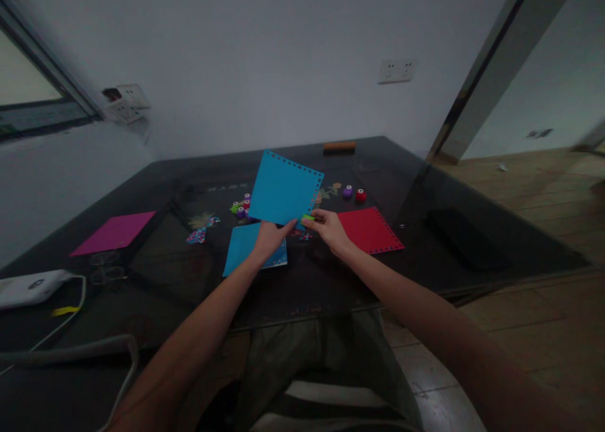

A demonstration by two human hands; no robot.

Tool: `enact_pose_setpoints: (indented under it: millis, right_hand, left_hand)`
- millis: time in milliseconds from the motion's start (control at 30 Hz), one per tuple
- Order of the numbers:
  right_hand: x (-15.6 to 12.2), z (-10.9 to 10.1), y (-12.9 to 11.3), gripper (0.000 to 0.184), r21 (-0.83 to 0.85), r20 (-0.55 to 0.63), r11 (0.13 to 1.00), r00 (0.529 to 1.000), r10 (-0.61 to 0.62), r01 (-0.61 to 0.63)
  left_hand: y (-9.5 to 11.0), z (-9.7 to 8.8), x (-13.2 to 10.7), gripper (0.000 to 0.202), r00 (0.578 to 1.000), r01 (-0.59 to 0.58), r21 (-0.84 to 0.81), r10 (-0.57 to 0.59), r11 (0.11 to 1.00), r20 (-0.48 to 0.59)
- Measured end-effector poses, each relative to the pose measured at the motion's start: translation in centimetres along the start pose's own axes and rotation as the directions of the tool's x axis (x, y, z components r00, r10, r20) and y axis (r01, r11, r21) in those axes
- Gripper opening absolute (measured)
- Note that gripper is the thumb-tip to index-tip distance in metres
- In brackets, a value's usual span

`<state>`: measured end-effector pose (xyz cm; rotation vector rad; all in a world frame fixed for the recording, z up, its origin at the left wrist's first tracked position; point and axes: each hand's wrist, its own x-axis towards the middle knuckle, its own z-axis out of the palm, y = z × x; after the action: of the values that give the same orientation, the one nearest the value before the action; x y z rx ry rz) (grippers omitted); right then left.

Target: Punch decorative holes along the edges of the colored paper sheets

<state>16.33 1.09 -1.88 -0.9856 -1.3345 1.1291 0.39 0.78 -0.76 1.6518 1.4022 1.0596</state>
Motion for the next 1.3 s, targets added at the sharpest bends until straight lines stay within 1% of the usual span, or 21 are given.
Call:
enact_pose_setpoints:
  millis: [67, 167, 233, 300, 400, 500, 633, 800, 933, 1067, 1233, 1300]
  right_hand:
    - [-0.1, 0.0, -0.1, 0.029, 0.015, 0.008, 1.0, 1.0, 0.012, -0.012]
    - [-0.1, 0.0, -0.1, 0.033, 0.044, 0.014, 0.998, 0.999, 0.049, -0.049]
    - [-0.1, 0.0, -0.1, 0.036, 0.057, -0.003, 0.995, 0.997, 0.077, -0.076]
    - [-0.1, 0.1, 0.0, 0.037, 0.072, -0.016, 0.993, 0.995, 0.099, -0.098]
    - [-0.1, 0.1, 0.0, 0.034, 0.082, 0.013, 0.991, 0.995, 0.104, -0.104]
    - [-0.2, 0.1, -0.2, 0.032, 0.078, 0.049, 0.992, 0.995, 0.092, -0.096]
    - [-0.3, 0.0, -0.2, 0.033, 0.066, 0.024, 0.993, 0.995, 0.098, -0.1]
    - [-0.2, 0.0, -0.2, 0.034, 0.077, 0.012, 0.992, 0.995, 0.096, -0.096]
    - [-0.3, -0.1, -0.6, 0.036, 0.078, 0.042, 0.993, 0.995, 0.088, -0.091]
    - [-0.4, -0.3, -1.0, 0.033, 0.066, 0.077, 0.995, 0.995, 0.071, -0.076]
    - [0.0, -0.7, -0.9, 0.027, 0.194, 0.157, 0.966, 0.978, 0.14, -0.17]
    - [0.1, -1.0, -0.9, 0.028, 0.227, 0.187, 0.953, 0.969, 0.161, -0.202]
  left_hand:
    - [-0.1, 0.0, 0.1, 0.024, 1.0, 0.004, 0.026, -0.004, 1.0, -0.013]
    - [-0.2, -0.2, 0.1, 0.023, 0.999, 0.007, 0.113, -0.003, 0.994, -0.036]
    - [-0.3, -0.4, 0.2, 0.025, 0.999, 0.004, 0.181, 0.004, 0.983, -0.047]
    - [-0.5, -0.6, 0.3, 0.028, 0.999, 0.003, 0.213, 0.008, 0.977, -0.049]
    - [-0.7, -0.6, 0.4, 0.03, 1.0, -0.006, 0.193, 0.01, 0.981, -0.023]
    - [-0.5, -0.7, 0.3, 0.03, 1.0, -0.009, 0.186, 0.011, 0.983, -0.01]
    - [0.2, -0.7, 0.1, 0.026, 0.999, 0.023, 0.21, -0.015, 0.977, -0.042]
    - [0.3, -0.7, 0.1, 0.024, 0.997, 0.019, 0.145, -0.008, 0.989, -0.075]
    - [0.5, -1.1, 0.2, 0.024, 0.997, 0.031, 0.13, -0.022, 0.991, -0.071]
    - [0.8, -1.6, 0.2, 0.026, 0.996, 0.043, 0.112, -0.033, 0.993, -0.087]
    - [0.9, -1.9, 0.3, 0.028, 0.995, 0.041, 0.1, -0.032, 0.994, -0.091]
    - [1.0, -1.9, 0.3, 0.03, 0.995, 0.047, 0.11, -0.037, 0.993, -0.093]
